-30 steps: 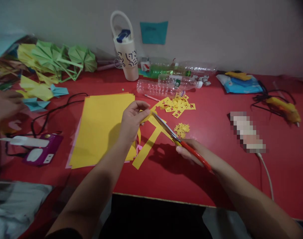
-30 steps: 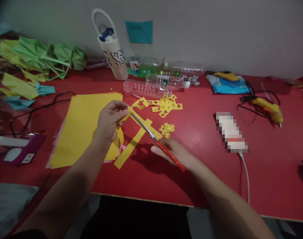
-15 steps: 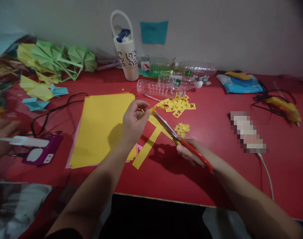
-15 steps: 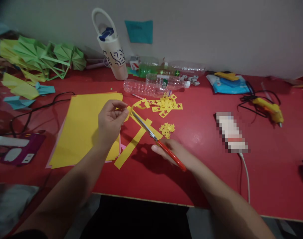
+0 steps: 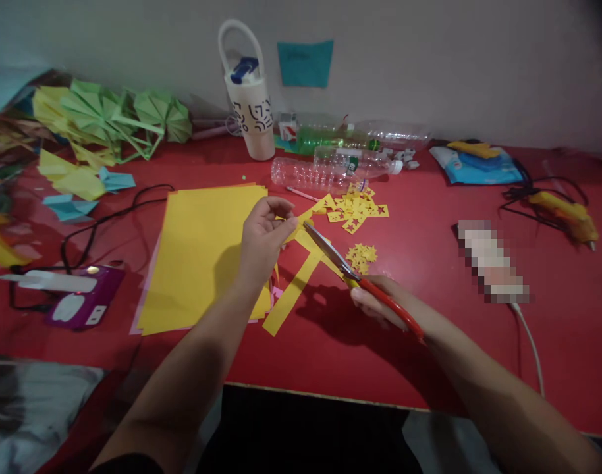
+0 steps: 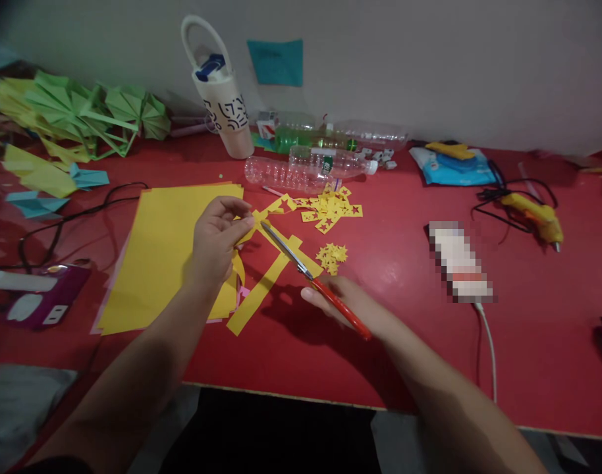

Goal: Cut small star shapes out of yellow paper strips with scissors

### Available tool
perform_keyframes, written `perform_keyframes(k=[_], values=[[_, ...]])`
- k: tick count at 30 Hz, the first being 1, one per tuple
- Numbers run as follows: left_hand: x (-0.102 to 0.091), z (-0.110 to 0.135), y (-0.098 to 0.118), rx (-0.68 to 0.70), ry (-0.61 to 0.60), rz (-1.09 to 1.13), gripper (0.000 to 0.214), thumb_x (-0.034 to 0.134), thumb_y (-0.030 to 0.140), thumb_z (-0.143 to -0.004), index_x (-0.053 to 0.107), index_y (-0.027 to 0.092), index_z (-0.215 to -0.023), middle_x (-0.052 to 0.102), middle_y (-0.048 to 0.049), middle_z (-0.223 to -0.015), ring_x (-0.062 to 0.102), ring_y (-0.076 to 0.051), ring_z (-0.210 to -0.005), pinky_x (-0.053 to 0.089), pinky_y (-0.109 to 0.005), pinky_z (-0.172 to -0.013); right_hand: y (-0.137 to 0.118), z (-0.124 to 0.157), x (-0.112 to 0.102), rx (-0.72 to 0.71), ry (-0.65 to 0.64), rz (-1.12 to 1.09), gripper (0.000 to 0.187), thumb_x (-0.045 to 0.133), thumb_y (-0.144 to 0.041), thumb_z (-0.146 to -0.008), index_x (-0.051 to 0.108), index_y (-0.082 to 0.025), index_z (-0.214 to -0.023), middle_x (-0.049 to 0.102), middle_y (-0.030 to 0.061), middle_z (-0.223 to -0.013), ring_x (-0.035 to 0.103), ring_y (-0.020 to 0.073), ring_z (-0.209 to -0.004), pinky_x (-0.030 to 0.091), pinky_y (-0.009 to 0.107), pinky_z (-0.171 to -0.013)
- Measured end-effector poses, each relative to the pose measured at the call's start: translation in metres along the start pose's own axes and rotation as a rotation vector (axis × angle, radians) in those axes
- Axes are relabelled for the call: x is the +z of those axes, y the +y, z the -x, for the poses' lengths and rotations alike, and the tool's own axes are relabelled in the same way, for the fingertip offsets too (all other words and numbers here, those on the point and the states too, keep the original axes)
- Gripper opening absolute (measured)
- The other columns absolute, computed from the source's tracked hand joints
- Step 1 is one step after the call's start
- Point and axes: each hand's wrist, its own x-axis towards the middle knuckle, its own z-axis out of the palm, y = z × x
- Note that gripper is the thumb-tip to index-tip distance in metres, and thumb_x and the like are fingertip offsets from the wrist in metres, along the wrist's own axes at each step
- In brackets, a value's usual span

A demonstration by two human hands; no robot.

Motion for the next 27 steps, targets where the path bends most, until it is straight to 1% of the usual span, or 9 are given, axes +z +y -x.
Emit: perform_keyframes(k=[8,15,19,27], values=[[0.0006,0.0009,0.0004,0.003,-0.059,0.025,0.017,0.068,0.014,-0.069,0.060,0.020,-0.083,0.059,0.0013,-0.078,0.051,-0.006,-0.060,0.041,-0.017,-0.050,0.0021,-0.0002,0.0002,-0.013,0.007,-0.031,0.053,0.055,-0.070,-0.080,0.038,-0.023,-0.064,0.038,-0.0071,-0.052,0.036,0.0057,-0.038,0.028,0.023,-0.037],[0.0031,0.0020,0.0056,-0.017,-0.076,0.036,0.019,0.069,0.014,-0.066,0.059,0.020,-0.081,0.058,0.0020,-0.072,0.050,-0.007,-0.060,0.044,-0.018,-0.051,0.0031,-0.0007,0.0004,-0.016,0.011,-0.011,0.052,0.054,-0.070,-0.080,0.038,-0.023,-0.064,0.038,-0.0068,-0.052,0.035,0.0063,-0.039,0.029,0.023,-0.038],[0.0034,0.0022,0.0060,-0.020,-0.083,0.041,0.019,0.069,0.014,-0.066,0.059,0.020,-0.081,0.058,0.0024,-0.071,0.050,-0.007,-0.059,0.043,-0.018,-0.050,0.0025,0.0002,-0.0002,0.011,-0.007,-0.024,0.052,0.053,-0.070,-0.081,0.038,-0.023,-0.064,0.037,-0.0070,-0.052,0.035,0.0064,-0.039,0.029,0.023,-0.038],[0.0031,0.0021,0.0045,0.021,-0.102,0.011,0.017,0.067,0.013,-0.068,0.059,0.020,-0.082,0.058,0.0022,-0.070,0.050,-0.007,-0.059,0.044,-0.019,-0.051,0.0008,-0.0005,0.0006,0.030,0.008,-0.040,0.052,0.057,-0.069,-0.078,0.038,-0.023,-0.064,0.038,-0.0071,-0.052,0.035,0.0058,-0.039,0.030,0.022,-0.038]])
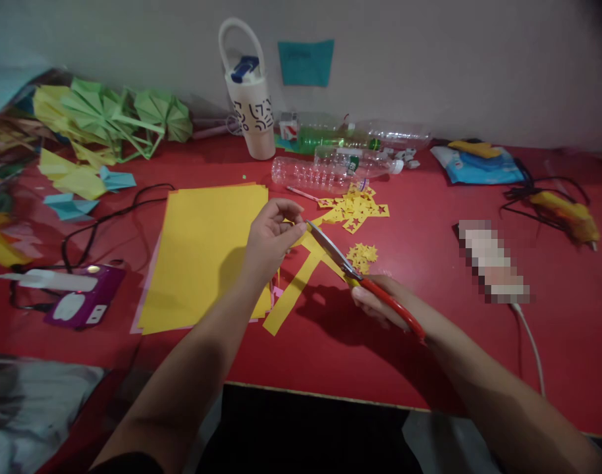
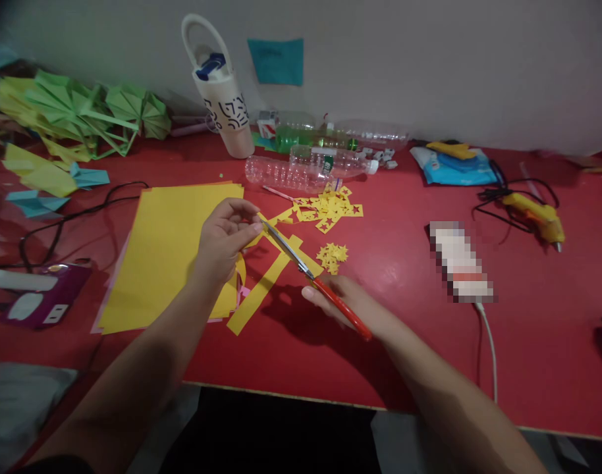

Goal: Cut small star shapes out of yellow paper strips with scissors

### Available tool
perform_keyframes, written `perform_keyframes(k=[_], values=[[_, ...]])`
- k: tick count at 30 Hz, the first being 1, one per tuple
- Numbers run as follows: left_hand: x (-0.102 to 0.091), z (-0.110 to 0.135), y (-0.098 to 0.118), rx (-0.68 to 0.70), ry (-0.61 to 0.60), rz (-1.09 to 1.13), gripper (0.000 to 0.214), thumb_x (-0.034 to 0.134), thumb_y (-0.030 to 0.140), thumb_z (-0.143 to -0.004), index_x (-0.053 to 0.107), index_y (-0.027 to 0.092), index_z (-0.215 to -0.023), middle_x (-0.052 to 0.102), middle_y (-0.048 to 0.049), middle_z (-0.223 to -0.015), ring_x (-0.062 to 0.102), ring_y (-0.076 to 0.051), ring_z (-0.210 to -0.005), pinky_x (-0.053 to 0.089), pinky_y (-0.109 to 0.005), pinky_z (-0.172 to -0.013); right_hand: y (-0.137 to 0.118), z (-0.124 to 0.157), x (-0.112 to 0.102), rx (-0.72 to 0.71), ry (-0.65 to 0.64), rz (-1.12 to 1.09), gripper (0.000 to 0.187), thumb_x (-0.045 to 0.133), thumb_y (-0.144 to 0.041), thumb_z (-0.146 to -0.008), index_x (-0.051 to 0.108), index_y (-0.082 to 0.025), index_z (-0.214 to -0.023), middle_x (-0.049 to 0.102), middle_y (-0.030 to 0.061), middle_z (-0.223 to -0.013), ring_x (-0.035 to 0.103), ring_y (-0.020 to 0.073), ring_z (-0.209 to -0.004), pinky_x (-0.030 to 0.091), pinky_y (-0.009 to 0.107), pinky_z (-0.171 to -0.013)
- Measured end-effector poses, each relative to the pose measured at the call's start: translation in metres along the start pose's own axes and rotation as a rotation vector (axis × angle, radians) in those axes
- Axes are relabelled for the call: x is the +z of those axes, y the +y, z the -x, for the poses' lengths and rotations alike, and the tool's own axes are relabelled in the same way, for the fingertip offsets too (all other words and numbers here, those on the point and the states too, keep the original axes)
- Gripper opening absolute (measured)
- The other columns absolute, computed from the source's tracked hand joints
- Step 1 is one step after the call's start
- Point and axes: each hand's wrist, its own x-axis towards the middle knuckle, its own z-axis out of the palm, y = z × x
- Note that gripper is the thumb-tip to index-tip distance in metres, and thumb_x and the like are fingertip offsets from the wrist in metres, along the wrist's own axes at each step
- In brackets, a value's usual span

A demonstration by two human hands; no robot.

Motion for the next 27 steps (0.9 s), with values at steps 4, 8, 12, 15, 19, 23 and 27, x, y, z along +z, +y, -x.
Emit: perform_keyframes(k=[4,8,12,15,19,23,27], values=[[0.000,0.000,0.001,-0.020,0.005,-0.006,0.018,0.068,0.013,-0.068,0.059,0.020,-0.083,0.059,0.0023,-0.071,0.051,-0.007,-0.060,0.045,-0.019,-0.053,0.001,0.000,0.000,0.007,-0.010,-0.031,0.051,0.056,-0.069,-0.079,0.038,-0.023,-0.064,0.037,-0.0075,-0.051,0.034,0.0059,-0.039,0.029,0.022,-0.037],[0.000,0.001,0.002,-0.023,0.000,0.018,0.019,0.069,0.014,-0.067,0.059,0.020,-0.081,0.058,0.0018,-0.071,0.050,-0.007,-0.059,0.043,-0.019,-0.051,0.001,0.001,-0.001,-0.004,-0.013,-0.029,0.053,0.057,-0.069,-0.079,0.037,-0.023,-0.064,0.036,-0.0075,-0.051,0.034,0.0057,-0.039,0.028,0.021,-0.037],[0.000,0.000,0.001,-0.030,0.002,0.028,0.019,0.069,0.015,-0.066,0.059,0.021,-0.081,0.058,0.0015,-0.070,0.050,-0.008,-0.058,0.041,-0.020,-0.049,0.000,0.001,-0.001,-0.011,0.008,-0.023,0.053,0.058,-0.069,-0.079,0.037,-0.023,-0.063,0.036,-0.0073,-0.052,0.034,0.0055,-0.039,0.028,0.021,-0.036],[0.001,0.000,0.002,-0.038,-0.001,0.026,0.019,0.069,0.015,-0.065,0.059,0.021,-0.080,0.058,0.0014,-0.071,0.050,-0.008,-0.059,0.041,-0.020,-0.049,-0.003,0.002,0.000,0.002,0.002,-0.034,0.054,0.058,-0.071,-0.077,0.038,-0.023,-0.063,0.037,-0.0073,-0.051,0.034,0.0056,-0.038,0.029,0.021,-0.036],[0.001,0.000,0.002,-0.041,-0.001,0.028,0.020,0.070,0.015,-0.064,0.060,0.021,-0.080,0.059,0.0017,-0.070,0.051,-0.008,-0.060,0.042,-0.020,-0.051,-0.010,0.004,0.000,0.036,0.009,-0.054,0.057,0.060,-0.075,-0.072,0.039,-0.023,-0.064,0.036,-0.0083,-0.049,0.033,0.0053,-0.037,0.028,0.021,-0.035],[-0.001,-0.001,-0.001,-0.019,-0.004,0.003,0.018,0.070,0.017,-0.067,0.060,0.020,-0.081,0.060,0.0018,-0.072,0.053,-0.009,-0.063,0.046,-0.022,-0.057,-0.012,0.005,0.000,0.049,-0.018,-0.085,0.055,0.058,-0.074,-0.075,0.040,-0.023,-0.065,0.034,-0.0099,-0.046,0.030,0.0051,-0.035,0.028,0.020,-0.032],[-0.002,0.004,0.005,0.167,0.140,-0.079,0.015,0.069,0.019,-0.071,0.062,0.021,-0.084,0.064,0.0003,-0.083,0.059,-0.010,-0.076,0.050,-0.023,-0.071,-0.006,0.001,0.000,-0.081,-0.049,-0.126,0.052,0.045,-0.073,-0.086,0.041,-0.024,-0.068,0.034,-0.0103,-0.044,0.032,0.0063,-0.032,0.032,0.021,-0.032]])
